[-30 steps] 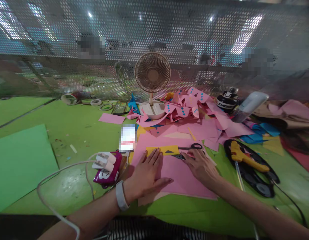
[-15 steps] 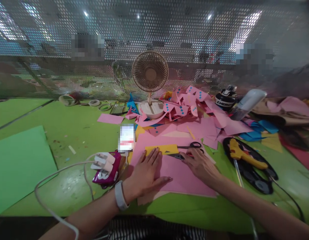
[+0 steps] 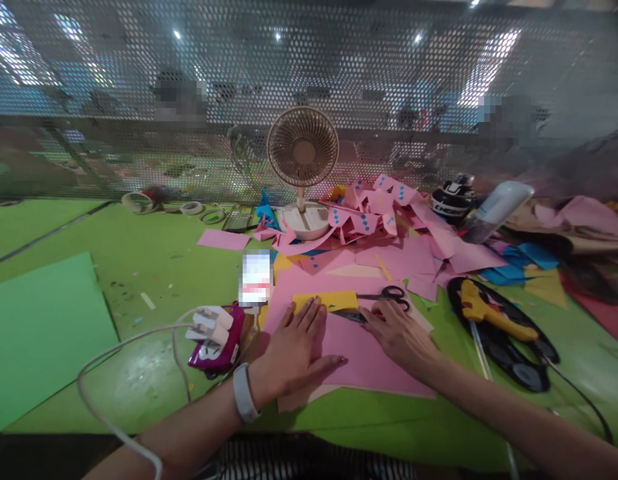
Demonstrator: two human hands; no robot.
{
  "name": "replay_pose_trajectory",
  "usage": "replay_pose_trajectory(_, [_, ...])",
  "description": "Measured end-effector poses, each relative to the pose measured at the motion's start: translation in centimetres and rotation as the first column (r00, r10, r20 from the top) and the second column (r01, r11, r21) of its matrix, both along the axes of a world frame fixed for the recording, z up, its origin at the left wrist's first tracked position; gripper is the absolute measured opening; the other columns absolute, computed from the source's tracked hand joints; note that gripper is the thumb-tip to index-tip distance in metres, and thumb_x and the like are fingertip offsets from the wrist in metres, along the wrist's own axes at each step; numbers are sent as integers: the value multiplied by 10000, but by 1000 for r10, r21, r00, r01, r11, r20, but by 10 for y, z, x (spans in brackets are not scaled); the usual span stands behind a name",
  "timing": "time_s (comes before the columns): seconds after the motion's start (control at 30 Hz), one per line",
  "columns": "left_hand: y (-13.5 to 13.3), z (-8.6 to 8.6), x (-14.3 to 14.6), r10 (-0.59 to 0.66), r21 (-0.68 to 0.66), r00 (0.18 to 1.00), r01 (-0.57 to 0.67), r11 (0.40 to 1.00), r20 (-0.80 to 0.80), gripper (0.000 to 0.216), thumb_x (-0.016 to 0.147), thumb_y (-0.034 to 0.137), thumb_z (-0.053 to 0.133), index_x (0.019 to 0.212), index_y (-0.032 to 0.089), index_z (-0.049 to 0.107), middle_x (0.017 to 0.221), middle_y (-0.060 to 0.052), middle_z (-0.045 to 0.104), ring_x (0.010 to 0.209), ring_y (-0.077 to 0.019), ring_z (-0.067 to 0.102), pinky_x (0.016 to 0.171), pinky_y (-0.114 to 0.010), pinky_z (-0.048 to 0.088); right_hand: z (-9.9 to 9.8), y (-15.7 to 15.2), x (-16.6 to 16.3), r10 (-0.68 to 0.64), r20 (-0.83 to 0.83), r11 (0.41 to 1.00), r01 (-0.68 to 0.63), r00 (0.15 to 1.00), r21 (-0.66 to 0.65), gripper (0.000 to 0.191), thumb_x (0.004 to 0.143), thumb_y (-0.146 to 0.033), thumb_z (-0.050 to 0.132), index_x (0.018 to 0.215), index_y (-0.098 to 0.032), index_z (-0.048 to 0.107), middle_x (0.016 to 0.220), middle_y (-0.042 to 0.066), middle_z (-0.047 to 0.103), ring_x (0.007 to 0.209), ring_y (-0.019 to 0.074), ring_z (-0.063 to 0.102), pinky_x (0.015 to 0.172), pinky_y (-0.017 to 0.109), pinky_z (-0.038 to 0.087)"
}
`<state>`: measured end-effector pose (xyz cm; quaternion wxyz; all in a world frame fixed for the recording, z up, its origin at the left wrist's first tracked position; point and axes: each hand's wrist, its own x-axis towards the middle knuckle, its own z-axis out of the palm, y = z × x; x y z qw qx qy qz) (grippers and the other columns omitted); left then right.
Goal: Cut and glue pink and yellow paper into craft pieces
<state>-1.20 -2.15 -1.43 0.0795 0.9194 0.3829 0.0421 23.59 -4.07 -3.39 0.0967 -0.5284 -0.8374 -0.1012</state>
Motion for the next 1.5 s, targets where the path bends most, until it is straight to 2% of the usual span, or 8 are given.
replay_pose_trajectory(0.17, [-1, -1, 2, 10, -5, 1000, -10, 1000, 10, 837, 806, 702, 211, 1417, 131, 183, 1483, -118, 173, 1369, -252, 102, 1101, -457, 54, 1, 0, 1, 1, -27, 999, 0, 1000, 42, 367, 918, -367, 390, 1209, -178, 510, 980, 115, 536, 892, 225, 521, 732, 342, 463])
replay_pose_trajectory(0.37, [-3, -1, 5, -9, -31, 1000, 9, 999, 15, 769, 841, 655, 200, 1428, 162, 147, 1488, -92, 175, 1368, -246, 108, 1106, -453, 83, -8, 0, 8, 12, -58, 999, -10, 998, 47, 327, 911, -356, 418, 1156, -167, 525, 985, 96, 560, 929, 227, 517, 791, 364, 451])
replay_pose_trajectory(0.5, [-1, 5, 1, -17, -29, 999, 18, 999, 35, 753, 855, 634, 216, 1431, 160, 118, 1500, -88, 121, 1372, -235, 86, 1111, -417, 113, -8, -2, 7, -11, -93, 1000, 13, 996, 23, 288, 907, -337, 436, 1125, -180, 539, 987, 89, 555, 936, 223, 520, 798, 364, 451])
replay_pose_trajectory(0.67, [0, 14, -9, 5, -46, 1000, -6, 999, -21, 782, 832, 670, 221, 1428, 168, 148, 1490, -93, 164, 1365, -262, 120, 1100, -448, 131, -7, -3, 6, -31, -125, 999, 34, 992, 26, 264, 906, -324, 440, 1108, -197, 553, 967, 82, 547, 899, 215, 539, 779, 360, 461])
replay_pose_trajectory(1.1, [-2, 4, -13, -15, 40, 999, 17, 999, -34, 826, 799, 708, 241, 1423, 172, 172, 1482, -97, 190, 1365, -258, 124, 1100, -457, 101, -3, -10, -4, -49, -100, 999, 46, 994, -25, 273, 908, -317, 433, 1126, -202, 550, 948, 78, 532, 862, 207, 514, 751, 346, 458])
replay_pose_trajectory(1.5, [-3, 6, -12, -4, 26, 1000, 5, 1000, -18, 826, 797, 709, 248, 1428, 183, 156, 1488, -89, 164, 1365, -259, 121, 1096, -472, 120, 4, -11, -15, -37, -131, 998, 29, 991, -63, 255, 912, -282, 419, 1103, -185, 558, 928, 79, 527, 865, 199, 515, 758, 336, 466])
